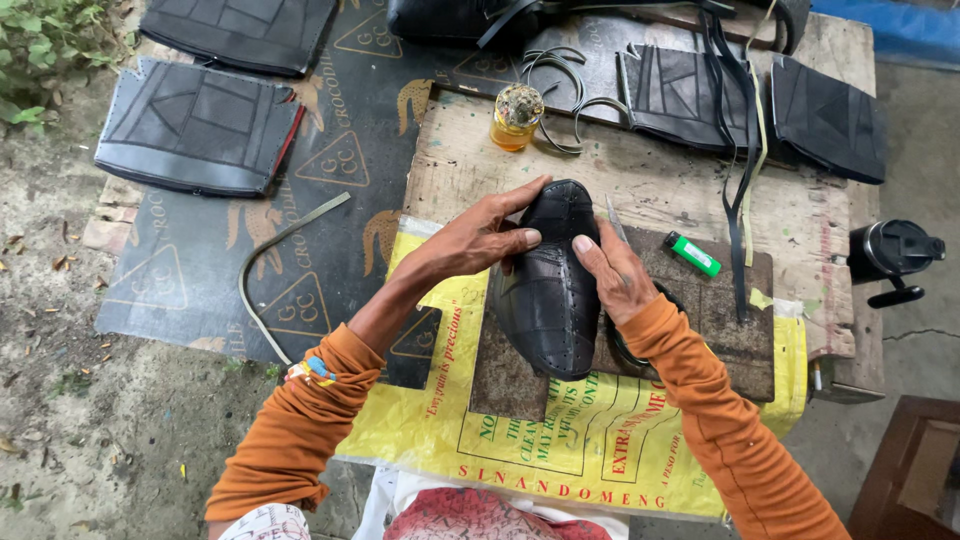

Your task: The person assembles black leather wallets by hand, pressing edges together, applying adhesive from a small jar, and inserting a zipper into a wallet shell. The person handles multiple wallet pieces and tools on a cluttered workbench.

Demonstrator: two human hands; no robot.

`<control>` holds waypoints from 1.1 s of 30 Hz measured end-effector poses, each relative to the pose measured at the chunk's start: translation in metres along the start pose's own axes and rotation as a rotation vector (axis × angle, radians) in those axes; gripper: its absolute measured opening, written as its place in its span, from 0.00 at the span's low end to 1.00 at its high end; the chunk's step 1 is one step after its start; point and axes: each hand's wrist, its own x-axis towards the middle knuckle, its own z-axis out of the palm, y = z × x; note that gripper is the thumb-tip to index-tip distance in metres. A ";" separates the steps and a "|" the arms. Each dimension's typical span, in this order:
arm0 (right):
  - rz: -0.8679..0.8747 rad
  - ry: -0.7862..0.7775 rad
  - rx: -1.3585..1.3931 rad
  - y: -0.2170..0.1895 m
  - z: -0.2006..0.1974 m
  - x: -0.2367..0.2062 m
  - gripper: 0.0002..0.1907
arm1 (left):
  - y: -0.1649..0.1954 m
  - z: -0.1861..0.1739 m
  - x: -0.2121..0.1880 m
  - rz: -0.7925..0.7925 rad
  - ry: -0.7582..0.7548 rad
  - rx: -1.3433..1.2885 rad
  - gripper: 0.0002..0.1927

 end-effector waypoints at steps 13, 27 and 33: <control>0.020 -0.014 0.070 0.026 0.001 -0.004 0.37 | 0.010 0.007 -0.003 -0.065 0.084 0.044 0.42; 0.010 -0.018 0.072 0.033 -0.001 -0.002 0.34 | 0.007 0.001 -0.004 -0.004 0.053 -0.076 0.38; -0.009 0.011 0.048 0.039 0.001 -0.003 0.34 | 0.009 0.007 -0.002 -0.086 0.113 -0.021 0.37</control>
